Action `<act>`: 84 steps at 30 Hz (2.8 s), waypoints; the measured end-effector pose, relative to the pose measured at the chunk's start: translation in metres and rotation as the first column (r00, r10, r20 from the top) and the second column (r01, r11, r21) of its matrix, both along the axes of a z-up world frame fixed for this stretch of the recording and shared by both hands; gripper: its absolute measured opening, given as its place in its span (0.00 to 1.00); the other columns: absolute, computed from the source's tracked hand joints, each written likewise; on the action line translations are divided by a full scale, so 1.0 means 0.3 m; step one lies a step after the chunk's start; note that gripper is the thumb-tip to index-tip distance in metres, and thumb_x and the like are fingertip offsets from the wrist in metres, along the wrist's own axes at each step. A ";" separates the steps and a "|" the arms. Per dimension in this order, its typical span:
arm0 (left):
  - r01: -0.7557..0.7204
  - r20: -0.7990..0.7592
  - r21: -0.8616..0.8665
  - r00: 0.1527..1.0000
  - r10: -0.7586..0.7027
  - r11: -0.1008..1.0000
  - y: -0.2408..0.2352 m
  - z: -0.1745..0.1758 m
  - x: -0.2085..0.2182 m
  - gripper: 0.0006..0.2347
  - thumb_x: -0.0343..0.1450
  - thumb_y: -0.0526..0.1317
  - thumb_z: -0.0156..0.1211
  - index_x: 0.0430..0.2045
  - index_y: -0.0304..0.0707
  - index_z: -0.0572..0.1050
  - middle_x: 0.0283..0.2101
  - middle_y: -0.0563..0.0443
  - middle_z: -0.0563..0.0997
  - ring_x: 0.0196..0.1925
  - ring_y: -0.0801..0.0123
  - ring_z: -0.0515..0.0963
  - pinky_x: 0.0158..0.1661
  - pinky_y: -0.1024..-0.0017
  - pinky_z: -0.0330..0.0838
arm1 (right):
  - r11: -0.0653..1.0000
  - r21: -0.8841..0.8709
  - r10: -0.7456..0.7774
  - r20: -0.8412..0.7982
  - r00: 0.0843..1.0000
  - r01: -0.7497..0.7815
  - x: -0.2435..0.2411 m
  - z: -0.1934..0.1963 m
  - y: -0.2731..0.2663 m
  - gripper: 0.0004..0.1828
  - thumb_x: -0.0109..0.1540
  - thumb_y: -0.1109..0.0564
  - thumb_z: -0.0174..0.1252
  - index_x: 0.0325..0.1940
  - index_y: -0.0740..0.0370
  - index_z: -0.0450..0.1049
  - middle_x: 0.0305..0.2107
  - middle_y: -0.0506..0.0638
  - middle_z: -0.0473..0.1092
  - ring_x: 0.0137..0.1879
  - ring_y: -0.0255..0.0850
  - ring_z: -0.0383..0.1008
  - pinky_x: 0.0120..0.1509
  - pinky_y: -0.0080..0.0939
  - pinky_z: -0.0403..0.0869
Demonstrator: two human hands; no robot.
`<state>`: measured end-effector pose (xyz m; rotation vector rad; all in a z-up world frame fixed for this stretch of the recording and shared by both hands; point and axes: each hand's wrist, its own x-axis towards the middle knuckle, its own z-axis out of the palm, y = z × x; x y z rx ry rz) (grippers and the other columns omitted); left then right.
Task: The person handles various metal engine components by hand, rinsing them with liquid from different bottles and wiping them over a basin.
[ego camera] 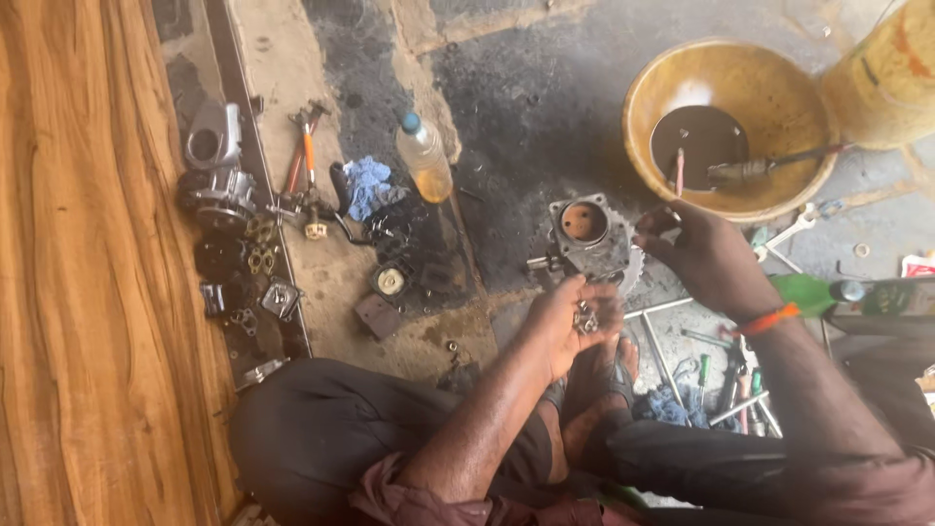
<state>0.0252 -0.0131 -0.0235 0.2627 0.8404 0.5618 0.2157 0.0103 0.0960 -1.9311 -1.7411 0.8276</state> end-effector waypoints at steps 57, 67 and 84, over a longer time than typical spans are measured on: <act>0.909 -0.854 0.393 0.303 0.423 0.142 0.109 0.069 -0.114 0.53 0.59 0.55 0.78 0.70 0.27 0.46 0.36 0.36 0.82 0.30 0.57 0.84 0.35 0.63 0.82 | 0.829 -0.434 -0.550 -0.744 0.380 0.351 -0.154 -0.287 -0.182 0.09 0.68 0.57 0.51 0.47 0.62 0.60 0.37 0.61 0.79 0.42 0.47 0.82 0.44 0.42 0.78; 0.919 -0.881 0.367 0.293 0.371 0.146 0.119 0.010 -0.107 0.52 0.64 0.56 0.74 0.71 0.26 0.41 0.40 0.34 0.81 0.32 0.55 0.85 0.41 0.64 0.83 | 0.973 -0.221 -0.180 -0.559 0.809 0.064 0.133 -0.312 -0.118 0.15 0.65 0.51 0.61 0.49 0.63 0.78 0.35 0.47 0.76 0.40 0.33 0.75 0.46 0.35 0.75; 0.882 -0.836 0.454 0.372 0.403 0.129 0.108 0.019 -0.099 0.51 0.61 0.57 0.75 0.70 0.25 0.47 0.45 0.33 0.81 0.38 0.53 0.84 0.49 0.59 0.80 | 0.955 0.230 -0.170 -0.097 0.981 0.188 0.069 -0.520 -0.235 0.08 0.63 0.63 0.64 0.43 0.56 0.73 0.36 0.51 0.69 0.39 0.37 0.68 0.42 0.36 0.68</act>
